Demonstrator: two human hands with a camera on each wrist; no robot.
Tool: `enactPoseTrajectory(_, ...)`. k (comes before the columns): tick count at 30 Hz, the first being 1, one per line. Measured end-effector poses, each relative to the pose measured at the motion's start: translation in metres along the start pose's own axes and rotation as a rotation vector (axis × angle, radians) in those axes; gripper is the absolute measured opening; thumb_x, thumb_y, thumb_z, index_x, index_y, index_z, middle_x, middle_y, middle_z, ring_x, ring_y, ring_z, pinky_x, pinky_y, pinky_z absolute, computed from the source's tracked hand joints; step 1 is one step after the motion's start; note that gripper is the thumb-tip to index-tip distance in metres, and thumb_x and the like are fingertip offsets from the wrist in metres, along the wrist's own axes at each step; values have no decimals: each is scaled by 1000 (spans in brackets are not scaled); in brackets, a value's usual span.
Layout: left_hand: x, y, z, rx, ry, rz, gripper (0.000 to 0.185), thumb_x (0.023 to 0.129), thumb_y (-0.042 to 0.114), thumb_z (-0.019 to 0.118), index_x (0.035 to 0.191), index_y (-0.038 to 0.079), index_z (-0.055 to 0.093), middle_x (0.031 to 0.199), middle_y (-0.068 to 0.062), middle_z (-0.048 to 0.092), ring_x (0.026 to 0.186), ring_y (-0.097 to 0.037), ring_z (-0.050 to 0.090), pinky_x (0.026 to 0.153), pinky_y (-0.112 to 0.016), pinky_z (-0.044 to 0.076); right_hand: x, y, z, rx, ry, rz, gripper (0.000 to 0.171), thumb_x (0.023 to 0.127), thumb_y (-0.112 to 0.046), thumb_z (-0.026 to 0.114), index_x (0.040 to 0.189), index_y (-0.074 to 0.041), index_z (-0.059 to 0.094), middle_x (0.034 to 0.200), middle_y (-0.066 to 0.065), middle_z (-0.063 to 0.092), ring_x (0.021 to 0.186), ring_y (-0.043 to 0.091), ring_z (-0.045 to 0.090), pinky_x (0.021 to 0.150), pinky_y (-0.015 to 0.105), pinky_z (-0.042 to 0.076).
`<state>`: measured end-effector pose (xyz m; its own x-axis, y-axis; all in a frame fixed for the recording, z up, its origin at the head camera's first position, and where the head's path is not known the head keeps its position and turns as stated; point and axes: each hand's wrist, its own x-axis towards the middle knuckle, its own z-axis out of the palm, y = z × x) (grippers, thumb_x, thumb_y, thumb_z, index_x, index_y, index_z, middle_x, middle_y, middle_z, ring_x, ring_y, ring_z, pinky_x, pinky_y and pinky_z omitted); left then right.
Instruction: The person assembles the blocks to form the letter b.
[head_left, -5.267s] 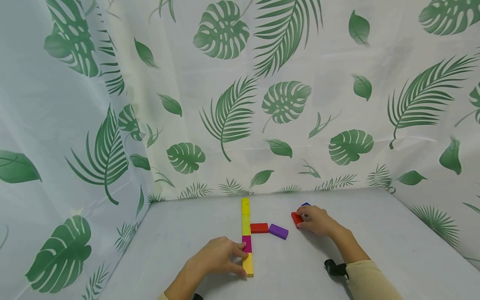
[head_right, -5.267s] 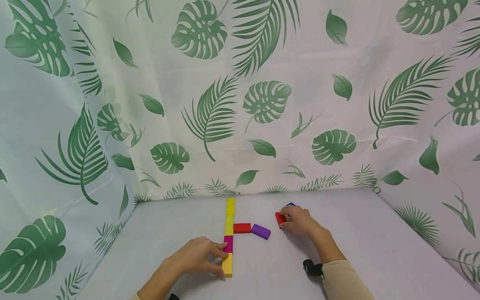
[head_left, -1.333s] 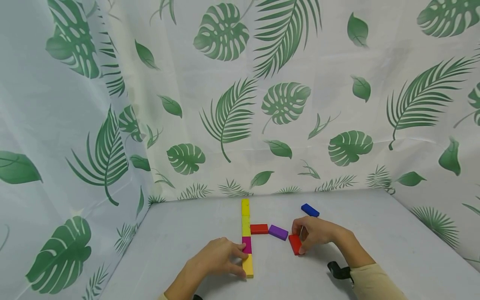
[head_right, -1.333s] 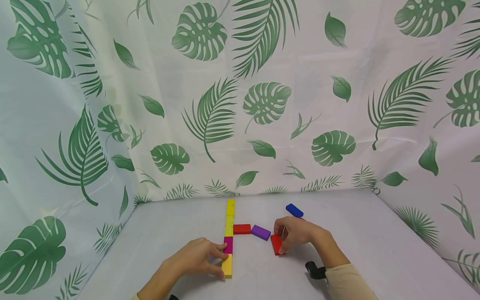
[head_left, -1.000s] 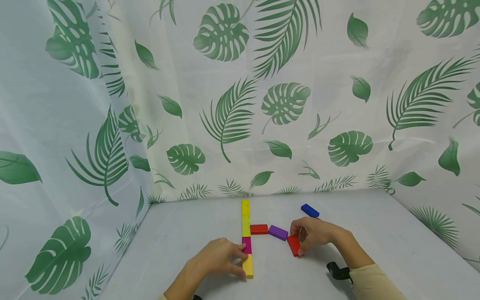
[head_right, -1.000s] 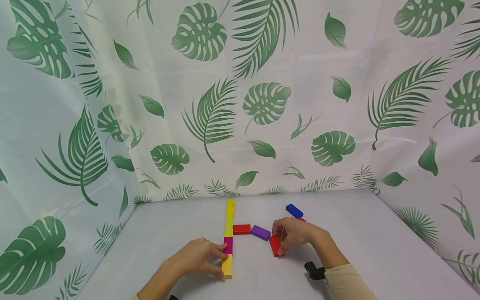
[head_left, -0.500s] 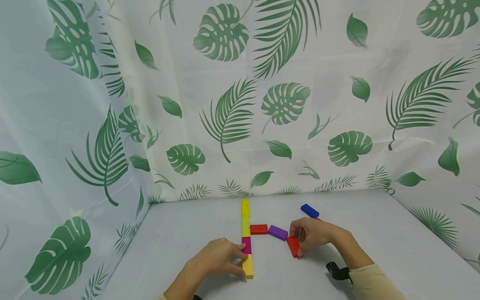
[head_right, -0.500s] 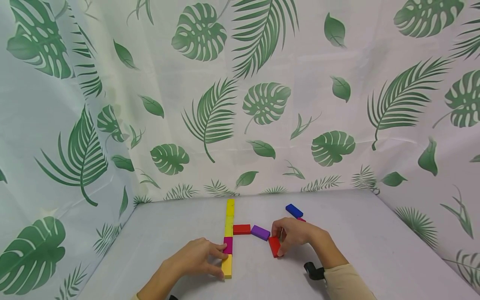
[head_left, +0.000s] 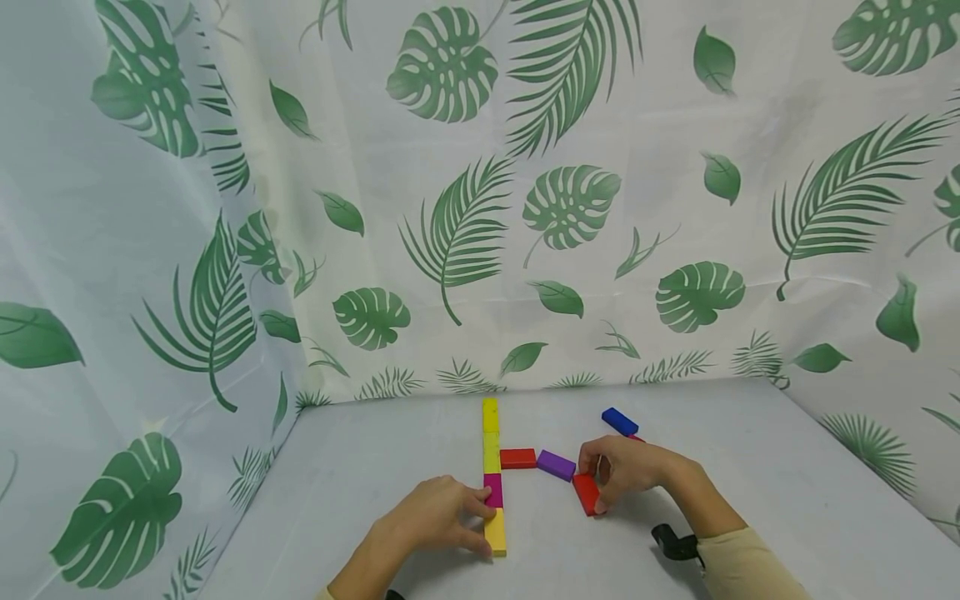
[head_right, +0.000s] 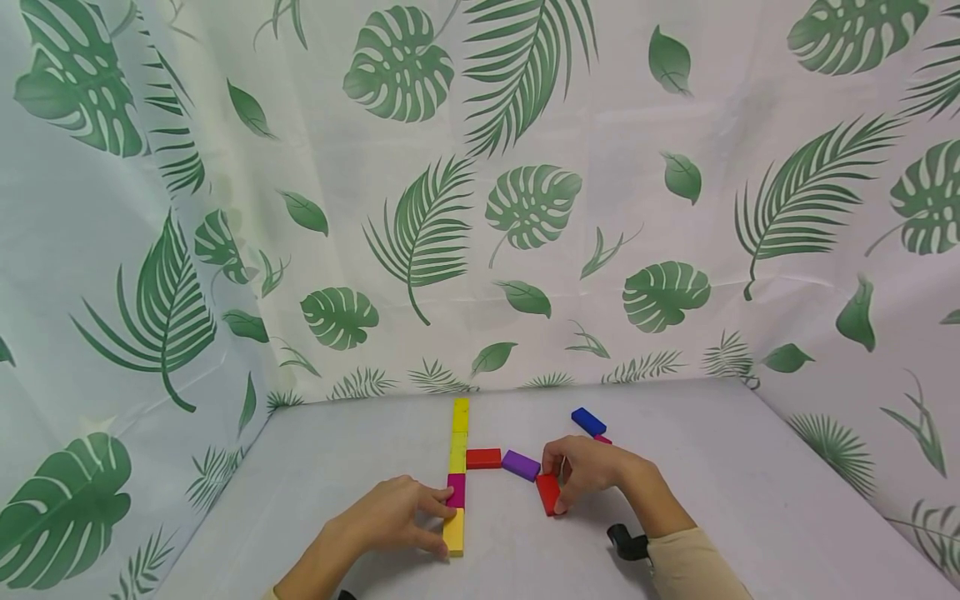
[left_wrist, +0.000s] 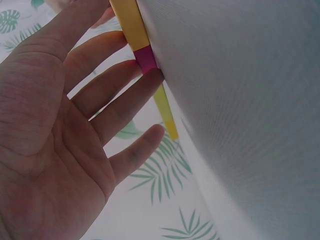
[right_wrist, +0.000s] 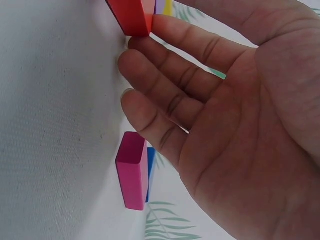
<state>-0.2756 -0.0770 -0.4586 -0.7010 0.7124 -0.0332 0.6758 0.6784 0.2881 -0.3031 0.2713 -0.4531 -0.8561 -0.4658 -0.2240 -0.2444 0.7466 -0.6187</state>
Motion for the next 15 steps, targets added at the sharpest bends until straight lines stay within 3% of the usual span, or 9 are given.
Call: enactPoseTrajectory(15, 0, 0, 0, 4, 11, 14, 54, 68, 64, 74, 115, 38, 68, 129, 15, 58, 121, -8, 54, 98, -36, 44, 0, -2, 0, -5, -5, -9, 41, 67, -26, 88, 99, -22, 63, 90, 2, 61, 86, 22, 54, 67, 35, 46)
